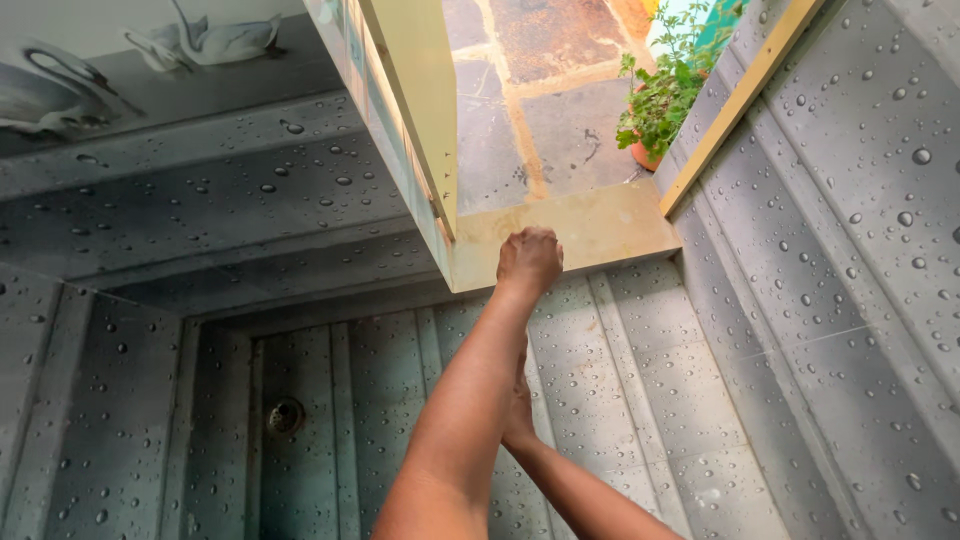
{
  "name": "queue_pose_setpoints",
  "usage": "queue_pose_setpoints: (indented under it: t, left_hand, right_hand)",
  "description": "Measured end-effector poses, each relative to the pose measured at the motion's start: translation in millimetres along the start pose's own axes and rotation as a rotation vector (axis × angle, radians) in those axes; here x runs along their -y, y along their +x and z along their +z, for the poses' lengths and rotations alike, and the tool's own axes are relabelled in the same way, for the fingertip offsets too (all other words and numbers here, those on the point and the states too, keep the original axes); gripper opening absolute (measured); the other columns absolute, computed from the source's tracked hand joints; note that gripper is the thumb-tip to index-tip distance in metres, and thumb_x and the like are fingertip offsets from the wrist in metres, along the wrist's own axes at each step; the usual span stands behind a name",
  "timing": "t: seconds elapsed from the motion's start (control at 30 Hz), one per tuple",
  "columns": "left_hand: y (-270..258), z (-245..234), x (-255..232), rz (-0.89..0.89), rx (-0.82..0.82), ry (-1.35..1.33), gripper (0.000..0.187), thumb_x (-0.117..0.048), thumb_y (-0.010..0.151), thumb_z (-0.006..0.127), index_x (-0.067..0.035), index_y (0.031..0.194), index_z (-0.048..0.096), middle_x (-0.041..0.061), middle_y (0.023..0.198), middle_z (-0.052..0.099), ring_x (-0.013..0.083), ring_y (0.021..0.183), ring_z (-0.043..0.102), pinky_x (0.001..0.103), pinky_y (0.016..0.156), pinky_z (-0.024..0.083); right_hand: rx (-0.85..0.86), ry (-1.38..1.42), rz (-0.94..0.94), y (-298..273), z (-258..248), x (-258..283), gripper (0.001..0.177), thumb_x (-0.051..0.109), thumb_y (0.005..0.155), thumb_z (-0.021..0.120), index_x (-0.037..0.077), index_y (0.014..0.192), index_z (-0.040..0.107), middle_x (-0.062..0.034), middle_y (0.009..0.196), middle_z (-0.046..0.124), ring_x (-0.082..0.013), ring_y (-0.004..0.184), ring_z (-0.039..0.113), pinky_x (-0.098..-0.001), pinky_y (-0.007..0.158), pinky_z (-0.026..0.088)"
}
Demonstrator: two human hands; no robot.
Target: The person picks up a tile by hand from a collection of items outdoors, carries it into a bathroom, and fits it into a rectangular opening above the toilet.
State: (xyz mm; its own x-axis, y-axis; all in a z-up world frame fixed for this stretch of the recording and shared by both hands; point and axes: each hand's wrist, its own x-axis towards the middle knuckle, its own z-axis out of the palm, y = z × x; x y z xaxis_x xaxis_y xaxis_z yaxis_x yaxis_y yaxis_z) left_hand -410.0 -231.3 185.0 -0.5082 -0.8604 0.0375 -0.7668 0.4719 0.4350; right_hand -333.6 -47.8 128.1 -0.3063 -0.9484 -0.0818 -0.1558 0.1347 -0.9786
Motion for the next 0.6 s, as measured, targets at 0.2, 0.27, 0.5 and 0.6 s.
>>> queue_pose_setpoints:
  t: [0.2, 0.27, 0.5, 0.6]
  left_hand:
    - [3.9, 3.8, 25.3, -0.014, -0.063, -0.056, 0.035, -0.038, 0.093, 0.067, -0.008, 0.109, 0.073, 0.017, 0.107, 0.074, 0.0385, 0.097, 0.073, 0.047, 0.085, 0.059]
    - [-17.7, 5.0, 61.9, 0.058, -0.139, -0.291, 0.051, -0.043, 0.091, 0.067, -0.008, 0.127, 0.067, 0.023, 0.113, 0.071, 0.0435, 0.102, 0.068, 0.051, 0.083, 0.053]
    - [-133.4, 45.4, 202.5, -0.104, 0.308, -0.572, 0.064, -0.029, 0.091, 0.061, -0.011, 0.151, 0.049, 0.018, 0.135, 0.066, 0.0352, 0.127, 0.063, 0.041, 0.109, 0.049]
    - [-157.6, 52.4, 201.5, -0.146, 0.659, -0.56, 0.096, -0.033, 0.079, 0.075, -0.018, 0.162, 0.028, 0.018, 0.153, 0.051, 0.0346, 0.14, 0.05, 0.039, 0.117, 0.039]
  right_hand:
    - [-0.197, -0.054, 0.046, 19.3, 23.4, -20.6, 0.101, 0.028, 0.084, 0.062, 0.016, 0.165, 0.002, -0.0258, 0.163, 0.032, -0.0463, 0.141, 0.045, -0.0482, 0.109, 0.044]
    - [-0.294, -0.099, 0.01, 36.9, 26.9, -38.0, 0.1, 0.027, 0.084, 0.061, 0.016, 0.165, 0.003, -0.0263, 0.162, 0.033, -0.0472, 0.14, 0.046, -0.0479, 0.108, 0.044]
    - [-0.457, -0.265, 0.103, 99.1, 14.9, -67.9, 0.094, 0.013, 0.084, 0.052, 0.029, 0.166, 0.01, -0.0333, 0.122, 0.067, -0.0509, 0.104, 0.068, -0.0554, 0.089, 0.056]
    - [-0.465, -0.307, 0.125, 106.3, 14.6, -62.2, 0.097, 0.009, 0.082, 0.052, 0.032, 0.166, 0.009, -0.0332, 0.123, 0.067, -0.0503, 0.102, 0.069, -0.0552, 0.087, 0.056]
